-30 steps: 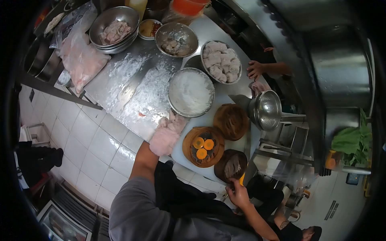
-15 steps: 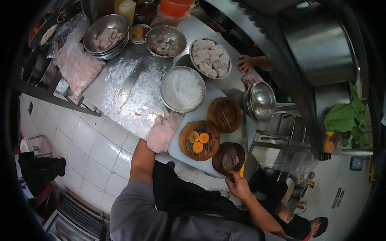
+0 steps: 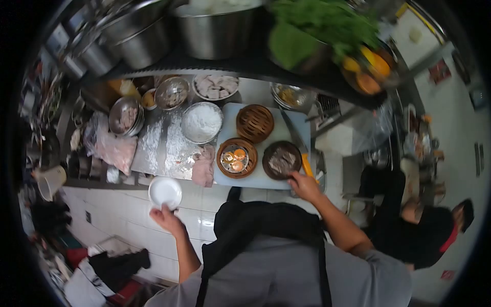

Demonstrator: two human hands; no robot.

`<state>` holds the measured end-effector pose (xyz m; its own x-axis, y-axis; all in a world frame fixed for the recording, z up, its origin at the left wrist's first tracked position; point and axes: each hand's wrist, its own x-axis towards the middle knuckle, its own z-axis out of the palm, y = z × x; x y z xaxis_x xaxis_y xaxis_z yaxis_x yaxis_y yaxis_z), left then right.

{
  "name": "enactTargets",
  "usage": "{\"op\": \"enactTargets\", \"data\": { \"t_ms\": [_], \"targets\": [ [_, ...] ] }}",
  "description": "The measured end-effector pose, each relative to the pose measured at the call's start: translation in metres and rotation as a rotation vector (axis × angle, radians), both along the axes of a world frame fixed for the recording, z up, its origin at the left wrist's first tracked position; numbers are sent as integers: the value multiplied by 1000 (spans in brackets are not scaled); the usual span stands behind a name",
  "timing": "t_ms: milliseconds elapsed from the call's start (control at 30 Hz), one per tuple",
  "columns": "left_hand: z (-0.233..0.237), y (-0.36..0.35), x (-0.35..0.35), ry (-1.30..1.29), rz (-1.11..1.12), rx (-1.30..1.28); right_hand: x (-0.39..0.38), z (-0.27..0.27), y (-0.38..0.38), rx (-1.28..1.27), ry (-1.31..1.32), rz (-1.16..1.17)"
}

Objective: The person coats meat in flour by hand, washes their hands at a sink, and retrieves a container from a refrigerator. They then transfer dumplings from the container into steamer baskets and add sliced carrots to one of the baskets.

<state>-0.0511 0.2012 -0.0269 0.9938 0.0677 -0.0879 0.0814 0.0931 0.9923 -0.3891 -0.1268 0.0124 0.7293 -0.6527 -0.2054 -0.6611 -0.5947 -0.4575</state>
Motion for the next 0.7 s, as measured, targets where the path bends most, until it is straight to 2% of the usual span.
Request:
{"op": "enactTargets", "data": {
  "t_ms": [67, 100, 133, 167, 200, 233, 267, 300, 333, 367, 433, 533, 633, 700],
  "targets": [
    [33, -60, 30, -97, -291, -20, 1, -11, -9, -14, -71, -57],
    [36, -94, 44, -99, -416, 83, 2, -15, -11, -41, -124, -76],
    [58, -137, 47, -173, -578, 116, 4, -13, -10, -26, -102, -119],
    [64, -180, 54, -398, -669, 310, 10, -9, -11, -13, -78, -155],
    [63, -224, 55, -310, -733, 324, 14, -6, -10, -1, -54, -186],
    [61, -264, 53, -327, -820, 448, 16, -5, -6, -5, -54, -209],
    [94, -291, 31, -139, -907, 390, 18, -4, -4, -13, -54, -231],
    [81, -319, 33, -206, -1011, 467, 20, -3, -3, -22, -52, -254],
    [23, -355, 45, -440, -1011, 478, 22, -3, 0, -28, -56, -276],
    [38, -361, 34, -625, -1051, 688, 23, -3, 3, -33, -58, -300],
    [8, -376, 32, -839, -1016, 955, 27, -3, 12, -28, -67, -355],
    [72, -351, -6, -1110, -1170, 1078, 31, 6, 19, -40, -62, -415],
    [76, -343, -14, -1206, -1489, 1280, 34, -2, 13, -13, -95, -410],
    [67, -347, -7, -1201, -1427, 1263, 41, -8, 4, -64, -120, -370]
  ]
}}
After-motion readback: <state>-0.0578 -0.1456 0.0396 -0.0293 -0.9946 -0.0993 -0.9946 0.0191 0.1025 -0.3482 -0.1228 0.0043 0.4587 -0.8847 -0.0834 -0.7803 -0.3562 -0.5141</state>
